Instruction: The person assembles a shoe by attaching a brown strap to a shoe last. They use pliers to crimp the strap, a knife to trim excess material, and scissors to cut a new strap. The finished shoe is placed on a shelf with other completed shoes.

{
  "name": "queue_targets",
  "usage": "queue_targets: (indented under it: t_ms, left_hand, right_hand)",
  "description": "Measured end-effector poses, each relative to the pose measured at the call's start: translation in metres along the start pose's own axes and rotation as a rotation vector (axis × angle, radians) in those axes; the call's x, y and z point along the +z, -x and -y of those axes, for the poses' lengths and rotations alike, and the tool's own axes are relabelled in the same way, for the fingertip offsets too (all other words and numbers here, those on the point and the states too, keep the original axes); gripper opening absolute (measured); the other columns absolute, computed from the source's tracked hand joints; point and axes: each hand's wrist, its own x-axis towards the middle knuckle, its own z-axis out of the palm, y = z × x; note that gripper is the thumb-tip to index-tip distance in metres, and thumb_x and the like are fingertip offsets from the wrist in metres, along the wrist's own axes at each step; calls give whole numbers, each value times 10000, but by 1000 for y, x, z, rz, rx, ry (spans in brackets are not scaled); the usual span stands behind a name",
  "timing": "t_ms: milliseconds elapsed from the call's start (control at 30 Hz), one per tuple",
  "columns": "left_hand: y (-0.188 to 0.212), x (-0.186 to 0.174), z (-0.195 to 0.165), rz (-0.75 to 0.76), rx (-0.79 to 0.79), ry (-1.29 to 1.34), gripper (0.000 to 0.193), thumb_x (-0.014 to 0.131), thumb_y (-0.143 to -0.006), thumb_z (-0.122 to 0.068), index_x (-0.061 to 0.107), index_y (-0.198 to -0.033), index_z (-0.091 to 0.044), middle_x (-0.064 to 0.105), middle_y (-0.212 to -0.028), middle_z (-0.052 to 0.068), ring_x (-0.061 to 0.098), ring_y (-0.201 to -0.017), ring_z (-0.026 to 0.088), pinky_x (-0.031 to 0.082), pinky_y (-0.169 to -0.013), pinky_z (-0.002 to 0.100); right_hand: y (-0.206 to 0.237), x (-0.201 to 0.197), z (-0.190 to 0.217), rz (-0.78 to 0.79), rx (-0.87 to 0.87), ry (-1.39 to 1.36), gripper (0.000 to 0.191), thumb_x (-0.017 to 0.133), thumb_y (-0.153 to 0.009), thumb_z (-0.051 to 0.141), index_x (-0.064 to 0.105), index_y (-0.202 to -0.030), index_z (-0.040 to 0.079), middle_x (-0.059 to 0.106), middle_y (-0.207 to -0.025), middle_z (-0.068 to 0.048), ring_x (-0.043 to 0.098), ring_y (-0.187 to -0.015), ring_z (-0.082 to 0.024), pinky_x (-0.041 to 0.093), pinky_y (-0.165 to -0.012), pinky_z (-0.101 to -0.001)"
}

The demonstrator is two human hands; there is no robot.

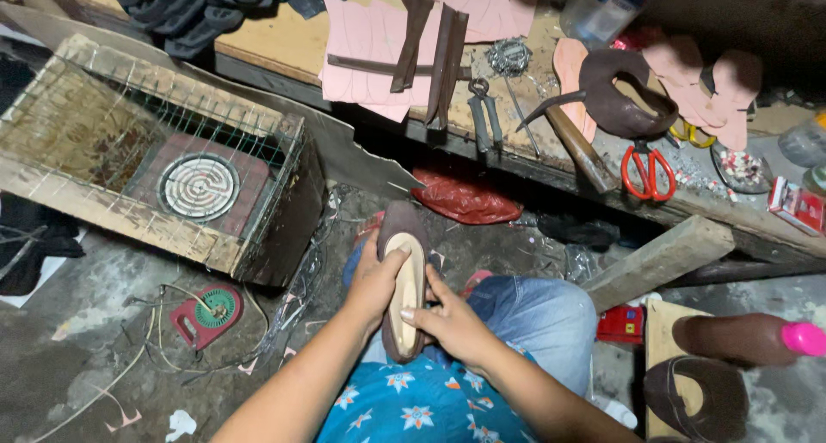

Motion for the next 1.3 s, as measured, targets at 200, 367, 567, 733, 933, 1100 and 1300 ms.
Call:
queue_targets:
  t_ms: [200,367,567,733,933,1100,1300]
  left_hand:
    - [19,-8,-8,19,9,10,764,650,-825,-166,341,-1517,-80,645,-1215,142,662,-1035,227,566,-880,360]
    - [11,-21,-1,-7,-48,65,755,637,-809,-156,359,-1509,-98,651,-1231,136,661,-1067,239,547,-918,368]
    - [-4,-34,-4,-151,217,-273,648,697,-838,-188,467,-1424,-35,614,-1316,172,624,-1187,255,468,-1023,356]
    - [-14,-23,-42,-93,632,-540,433,704,-852,-180,633,-1227,26,661,-1282,204,659,-1180,320,475,-1019,370]
    - [-69,19,-105,37,815,-810,375,669,-859,-170,658,-1190,4,670,-1217,208,644,-1094,413,516,-942,432]
    - [-149,62,-138,-157,716,-840,522,718,-904,-282,588,-1265,71,648,-1146,292,633,-1050,460,507,-898,491]
    - [-185,74,-144,-77,570,-857,292,631,-885,-214,748,-1071,-21,730,-953,252,706,-947,428,548,-862,488]
  right_hand:
    - [3,0,-11,103,24,82,1069,750,-866,197,-10,-1612,112,480,-1409,-69,707,-961,-99,597,-759,-283]
    - [-30,-25,-2,84,-240,421,781,778,-943,234,327,-1548,32,527,-1344,-120,693,-964,-136,561,-825,-282]
    - [-116,-60,83,-384,-595,394,494,752,-883,238,611,-1282,-17,703,-1075,-75,677,-889,-148,568,-804,-310]
    - [-165,-72,163,-769,-666,883,527,810,-862,307,622,-1244,-4,732,-1036,-177,670,-920,-307,520,-808,-395]
    - [-190,-80,196,-679,-511,720,282,731,-887,236,745,-1030,-6,764,-830,-122,719,-731,-212,560,-720,-375]
    - [-189,-80,199,-505,-475,304,280,671,-905,141,712,-1131,-20,669,-720,-60,601,-551,-149,495,-519,-349]
    - [-168,-68,208,-665,-796,880,555,653,-763,47,618,-1317,24,629,-1038,-170,603,-904,-330,506,-783,-428]
